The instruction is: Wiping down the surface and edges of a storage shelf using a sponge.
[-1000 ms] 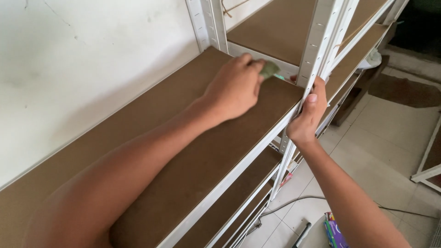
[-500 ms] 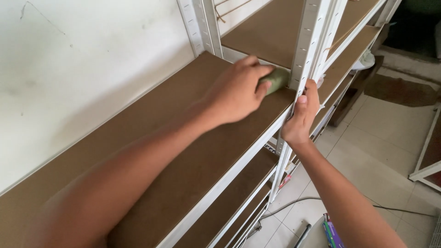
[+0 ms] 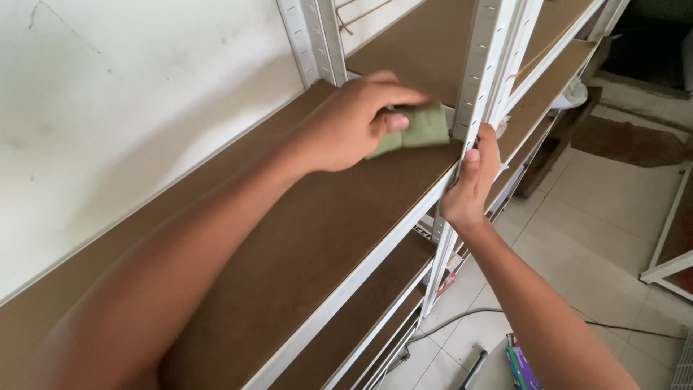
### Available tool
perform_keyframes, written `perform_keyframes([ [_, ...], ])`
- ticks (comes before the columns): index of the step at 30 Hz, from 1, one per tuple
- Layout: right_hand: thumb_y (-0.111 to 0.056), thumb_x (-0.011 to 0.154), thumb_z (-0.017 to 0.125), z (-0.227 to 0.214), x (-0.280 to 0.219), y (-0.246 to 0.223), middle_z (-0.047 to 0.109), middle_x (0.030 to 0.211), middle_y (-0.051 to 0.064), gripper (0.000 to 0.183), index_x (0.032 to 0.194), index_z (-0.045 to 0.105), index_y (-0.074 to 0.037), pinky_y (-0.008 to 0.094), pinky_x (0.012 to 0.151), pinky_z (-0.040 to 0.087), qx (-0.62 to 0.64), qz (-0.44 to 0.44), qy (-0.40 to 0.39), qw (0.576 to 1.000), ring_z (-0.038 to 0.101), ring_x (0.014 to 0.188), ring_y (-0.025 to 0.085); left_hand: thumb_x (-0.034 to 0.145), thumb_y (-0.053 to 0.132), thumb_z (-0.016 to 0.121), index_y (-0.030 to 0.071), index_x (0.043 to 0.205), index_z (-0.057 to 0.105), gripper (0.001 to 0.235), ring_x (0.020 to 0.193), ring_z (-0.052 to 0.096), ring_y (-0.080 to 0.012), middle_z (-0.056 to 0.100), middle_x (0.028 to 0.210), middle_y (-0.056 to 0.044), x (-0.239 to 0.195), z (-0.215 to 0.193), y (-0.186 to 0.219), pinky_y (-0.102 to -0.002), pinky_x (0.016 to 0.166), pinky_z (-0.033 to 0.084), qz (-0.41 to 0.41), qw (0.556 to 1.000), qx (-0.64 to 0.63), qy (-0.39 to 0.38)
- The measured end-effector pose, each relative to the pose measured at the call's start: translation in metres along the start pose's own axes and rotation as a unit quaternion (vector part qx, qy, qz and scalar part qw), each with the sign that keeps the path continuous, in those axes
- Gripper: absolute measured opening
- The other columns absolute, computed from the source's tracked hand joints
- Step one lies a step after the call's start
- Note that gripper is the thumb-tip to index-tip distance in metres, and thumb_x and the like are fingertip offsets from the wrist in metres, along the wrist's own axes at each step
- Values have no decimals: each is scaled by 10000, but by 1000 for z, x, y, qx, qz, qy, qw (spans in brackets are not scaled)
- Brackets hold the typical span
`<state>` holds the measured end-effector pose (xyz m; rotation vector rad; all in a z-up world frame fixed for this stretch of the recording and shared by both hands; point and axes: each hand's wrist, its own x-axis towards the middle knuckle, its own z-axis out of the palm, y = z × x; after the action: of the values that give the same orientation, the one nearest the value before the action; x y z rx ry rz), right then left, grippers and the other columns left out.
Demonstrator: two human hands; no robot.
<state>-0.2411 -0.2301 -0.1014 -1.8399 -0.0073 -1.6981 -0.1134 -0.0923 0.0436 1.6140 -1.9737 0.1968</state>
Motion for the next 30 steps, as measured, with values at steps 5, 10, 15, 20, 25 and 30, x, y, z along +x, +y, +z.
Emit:
perform_keyframes([
  [5,-476,1125,186,0,0,9,467,967,110,572,1194,474,13,395,853,379,-11,-3,-2,1000,429,895,223,928,17,593,72,1269,658,351,855,638,-257,651,1083,-98,-5,19,5,-402,777,500,-49,998,38,-19],
  [10,-355,1128,228,-1,-2,18,461,971,114,462,1204,473,30,399,839,400,26,-13,-8,1000,433,877,220,849,-52,635,137,1173,700,381,749,639,-172,723,958,-31,-6,9,39,-356,711,512,-28,995,-34,-93],
  [15,-474,1141,225,-1,-1,9,501,1045,152,590,1194,486,52,403,866,449,35,-6,-18,999,485,916,241,843,-104,648,122,1274,649,486,1033,746,-233,740,1230,-93,-3,-6,1,-352,967,627,47,975,-139,-169],
  [20,-381,1128,220,1,-2,9,435,1006,118,501,1209,464,50,388,868,380,16,-11,-5,1000,401,909,218,946,-3,629,36,1274,622,331,986,648,-332,650,1157,-151,-26,-42,-60,-462,853,522,-44,989,128,55],
  [25,-410,1128,236,1,-1,9,440,1020,122,534,1205,474,62,377,878,371,16,0,2,1000,400,911,220,973,92,683,29,1304,643,339,1003,587,-326,576,1115,-129,-53,-29,-118,-492,946,469,-109,914,379,95],
  [30,-397,1137,204,1,0,9,458,1046,161,529,1209,472,54,423,902,403,3,-27,-5,1000,441,940,256,981,84,611,0,1296,645,328,888,624,-325,635,1081,-165,-46,-1,-128,-459,768,538,-192,920,334,77],
])
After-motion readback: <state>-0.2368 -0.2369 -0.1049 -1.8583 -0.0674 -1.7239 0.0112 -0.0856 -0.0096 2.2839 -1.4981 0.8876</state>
